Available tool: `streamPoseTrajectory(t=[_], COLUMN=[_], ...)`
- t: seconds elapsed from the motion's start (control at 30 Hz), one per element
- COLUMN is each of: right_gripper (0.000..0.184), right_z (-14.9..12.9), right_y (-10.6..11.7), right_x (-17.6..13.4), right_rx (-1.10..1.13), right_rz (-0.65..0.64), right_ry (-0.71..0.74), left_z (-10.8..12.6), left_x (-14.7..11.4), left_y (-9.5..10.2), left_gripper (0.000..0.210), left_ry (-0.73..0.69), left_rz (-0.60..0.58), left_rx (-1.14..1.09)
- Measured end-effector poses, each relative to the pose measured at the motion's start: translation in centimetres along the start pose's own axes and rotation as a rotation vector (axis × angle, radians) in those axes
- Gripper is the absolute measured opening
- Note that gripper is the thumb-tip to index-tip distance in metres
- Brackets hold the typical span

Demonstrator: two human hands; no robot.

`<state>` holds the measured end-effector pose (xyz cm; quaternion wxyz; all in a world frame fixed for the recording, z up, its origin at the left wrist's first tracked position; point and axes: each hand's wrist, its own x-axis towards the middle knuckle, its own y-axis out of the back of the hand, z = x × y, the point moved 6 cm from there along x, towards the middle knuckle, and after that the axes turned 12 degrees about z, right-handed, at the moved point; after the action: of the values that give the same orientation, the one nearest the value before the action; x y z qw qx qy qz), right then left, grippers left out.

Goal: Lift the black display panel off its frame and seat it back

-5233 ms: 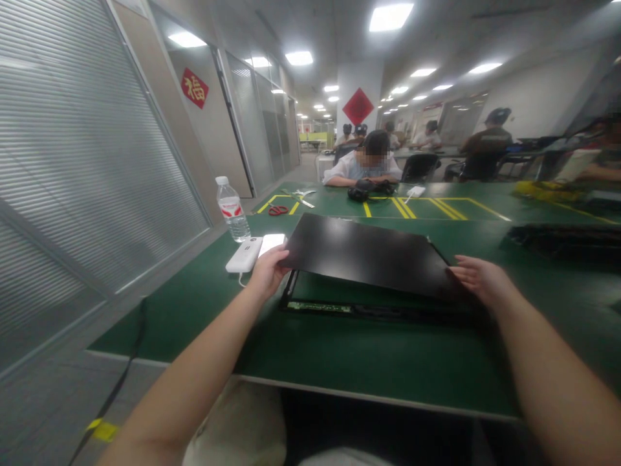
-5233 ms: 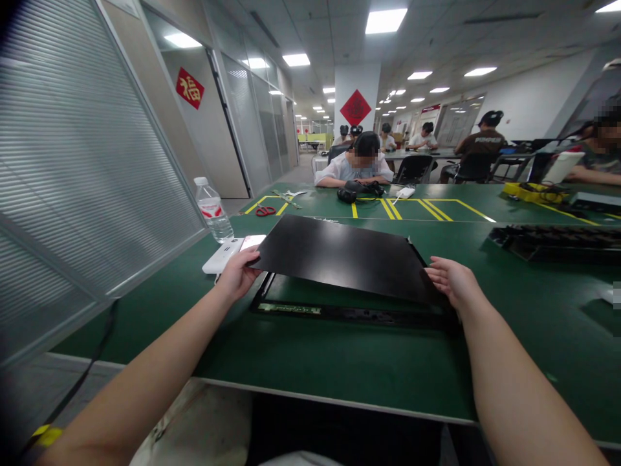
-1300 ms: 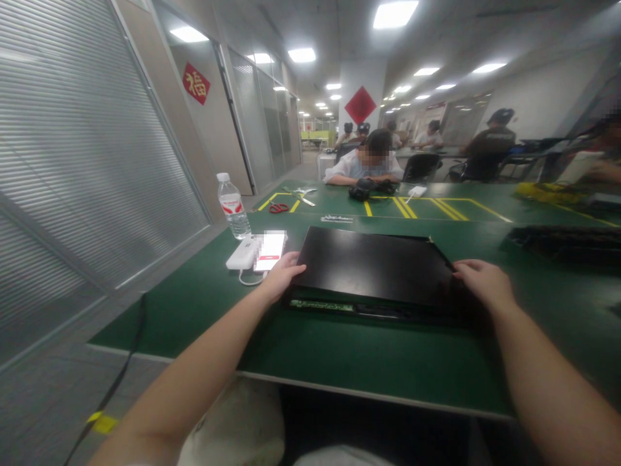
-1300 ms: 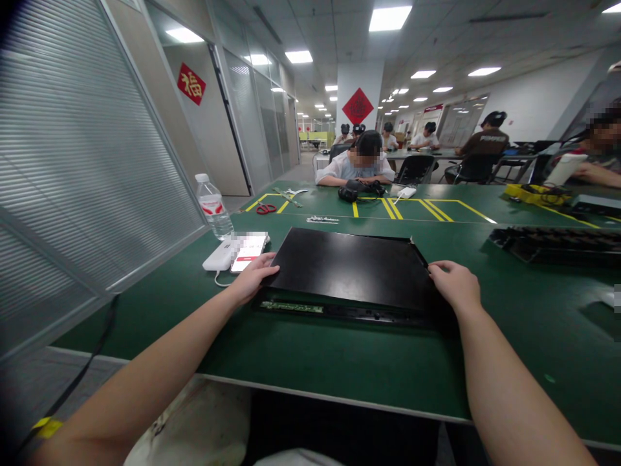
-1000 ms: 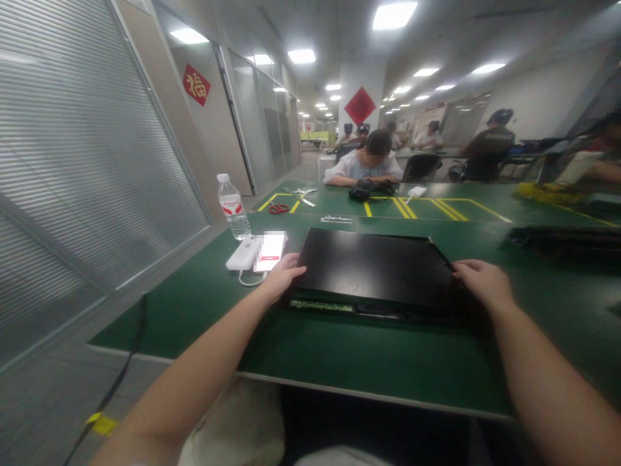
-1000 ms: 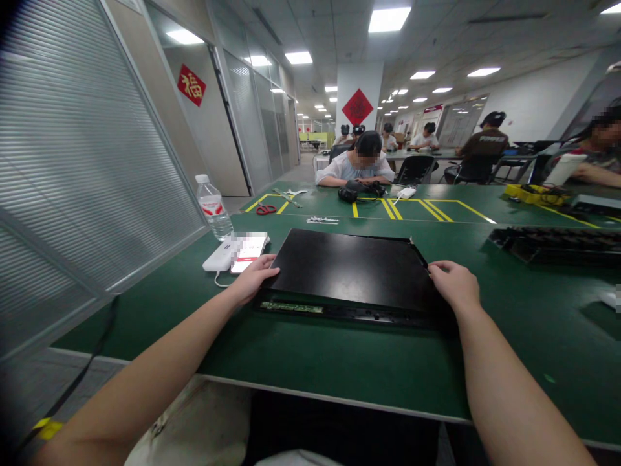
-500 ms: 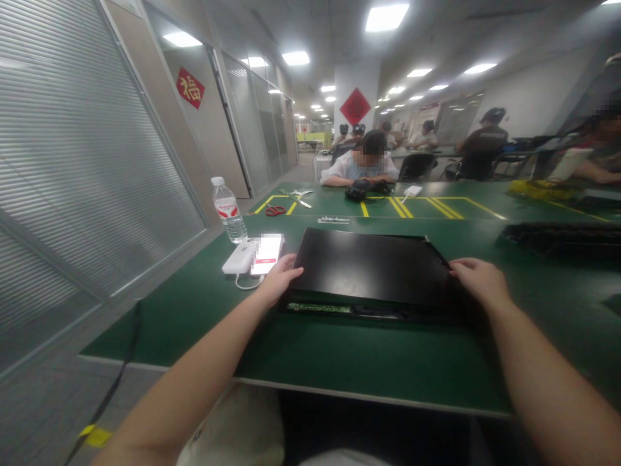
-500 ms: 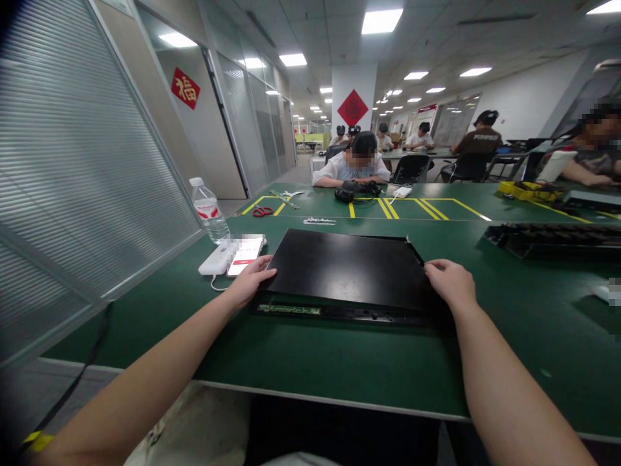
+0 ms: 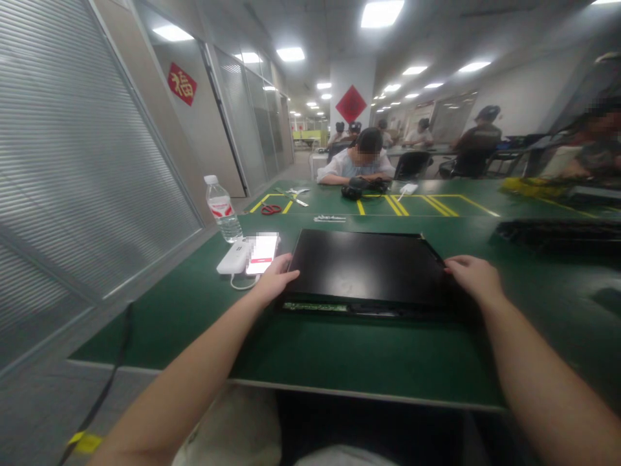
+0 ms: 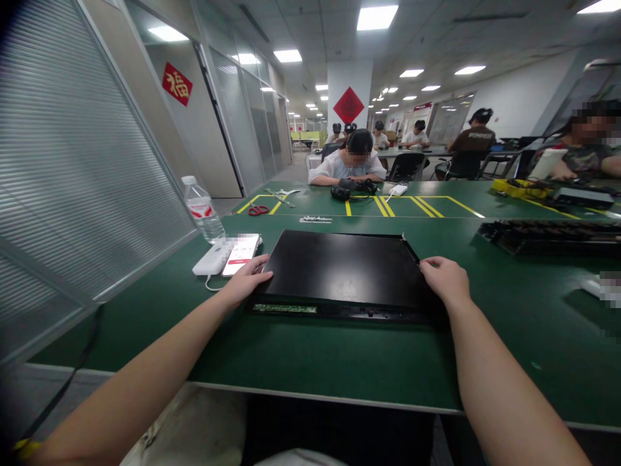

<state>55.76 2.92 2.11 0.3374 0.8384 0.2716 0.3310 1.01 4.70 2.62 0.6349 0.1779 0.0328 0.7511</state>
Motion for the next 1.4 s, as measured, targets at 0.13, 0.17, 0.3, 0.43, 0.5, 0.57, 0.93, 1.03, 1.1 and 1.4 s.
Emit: streamPoseTrajectory(t=[0.13,0.17,0.3,0.43,0.5,0.57,0.93,1.03,1.1,1.4], right_gripper=[0.028,0.028,0.027,0.028,0.029,0.028,0.024,0.028,0.029,0.026], right_z=[0.4,0.4,0.3,0.0,0.0,0.2,0.4,0.1,0.1,0.4], right_y=[-0.1,-0.2,0.1,0.3,0.3,0.2,0.2,0.3,0.4,0.2], right_x=[0.3,0.3,0.2,0.0,0.0,0.2,0.4,0.1,0.1,0.3], right_rx=[0.014,0.02,0.011,-0.022,-0.025,-0.016,0.012,-0.008,-0.019,0.0], right_rz=[0.022,0.024,0.015,-0.014,-0.02,-0.007,0.013,-0.005,-0.001,0.008], right_ry=[0.01,0.015,0.012,-0.006,-0.003,0.004,0.019,0.009,0.001,0.006], left_z=[-0.2,-0.3,-1.2,-1.5,-1.5,-1.4,-1.0,-1.0,-1.0,-1.1], left_x=[0.0,0.1,0.5,0.5,0.5,0.4,0.4,0.4,0.5,0.6], left_y=[-0.4,-0.4,-0.1,0.0,0.1,0.1,-0.1,0.0,0.1,0.1], left_gripper=[0.04,0.039,0.04,0.04,0.039,0.039,0.04,0.04,0.041,0.04], left_ry=[0.009,-0.005,-0.029,-0.01,0.003,0.009,-0.009,-0.012,-0.013,-0.017], left_rz=[-0.069,-0.063,-0.058,-0.039,-0.03,-0.024,-0.031,-0.026,-0.015,-0.009], left_rx=[0.14,0.185,0.305,0.283,0.261,0.244,0.26,0.273,0.275,0.275])
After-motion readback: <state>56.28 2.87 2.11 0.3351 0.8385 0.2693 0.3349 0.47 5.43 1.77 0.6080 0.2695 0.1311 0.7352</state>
